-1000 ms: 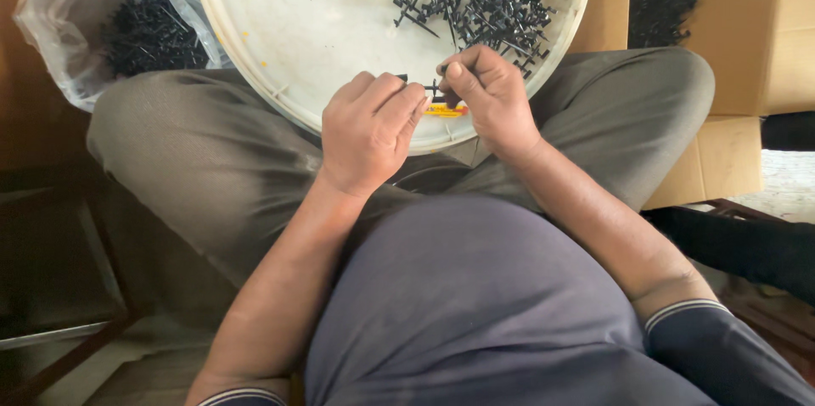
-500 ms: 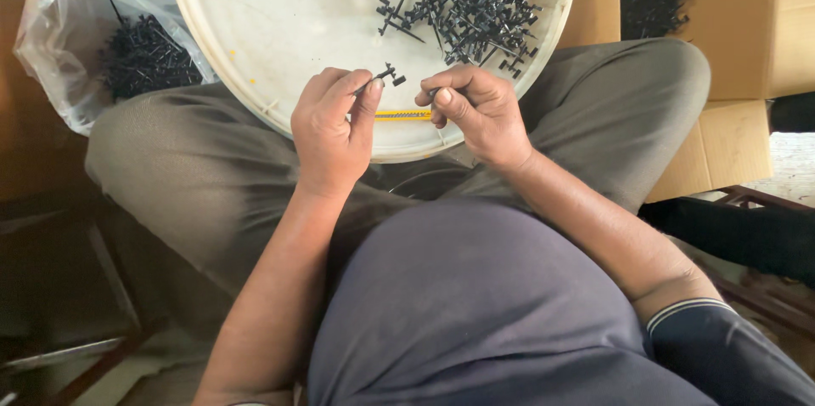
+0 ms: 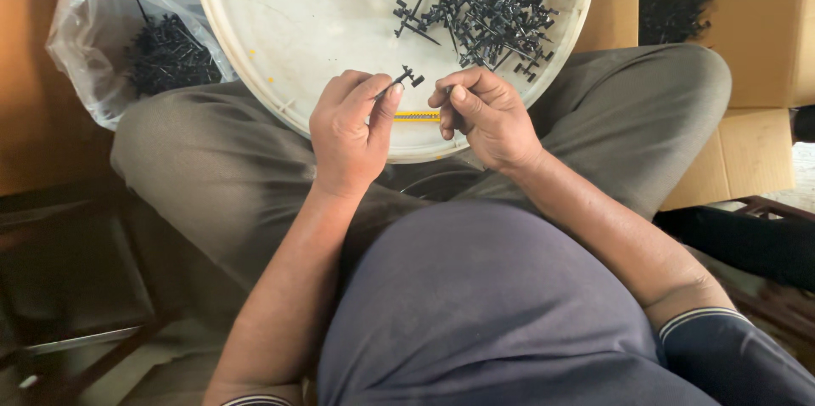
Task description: The person sits cross-legged with a basin on their lap and repeatedly picks up nails and plastic fastener heads, pressing them together by hand. They place the assembled fasteners into a plastic bag inside the basin.
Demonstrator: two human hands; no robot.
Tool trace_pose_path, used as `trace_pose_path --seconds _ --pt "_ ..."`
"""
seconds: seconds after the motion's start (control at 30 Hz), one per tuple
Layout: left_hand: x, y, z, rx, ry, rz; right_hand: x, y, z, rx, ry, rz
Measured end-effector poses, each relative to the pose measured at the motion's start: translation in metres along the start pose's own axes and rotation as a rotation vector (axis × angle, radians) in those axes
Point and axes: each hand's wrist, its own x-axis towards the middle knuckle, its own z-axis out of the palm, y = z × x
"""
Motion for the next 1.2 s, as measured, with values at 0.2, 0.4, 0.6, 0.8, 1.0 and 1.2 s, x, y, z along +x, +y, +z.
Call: trace_pose_path --seconds 0.2,0.4,0.6,0.8,1.0,1.2 --pt "-0.002 0.000 0.002 0.027 -0.003 0.015 0.001 0.001 -0.007 0.071 -0.054 0.055" --pt "0.000 0.003 0.000 0.118 -0.016 0.061 0.011 -0.010 -0.002 0.192 0.021 0.242" --pt "0.001 0.005 0.000 0.202 -0.068 0.130 0.023 -0.013 0.007 -0.349 0.006 0.219" --pt "0.002 0.003 -0.001 0.217 -0.042 0.190 0.032 -0.033 0.011 -1.058 -0.192 -0.010" --pt "-0.005 -0.017 0.008 -0.051 -0.210 -0.005 0.035 -0.038 0.007 -1.167 -0.294 0.007" --pt "-0.005 -0.031 0.017 -0.594 -0.227 -0.587 0.021 -0.012 0.000 -1.438 -0.139 -0.680"
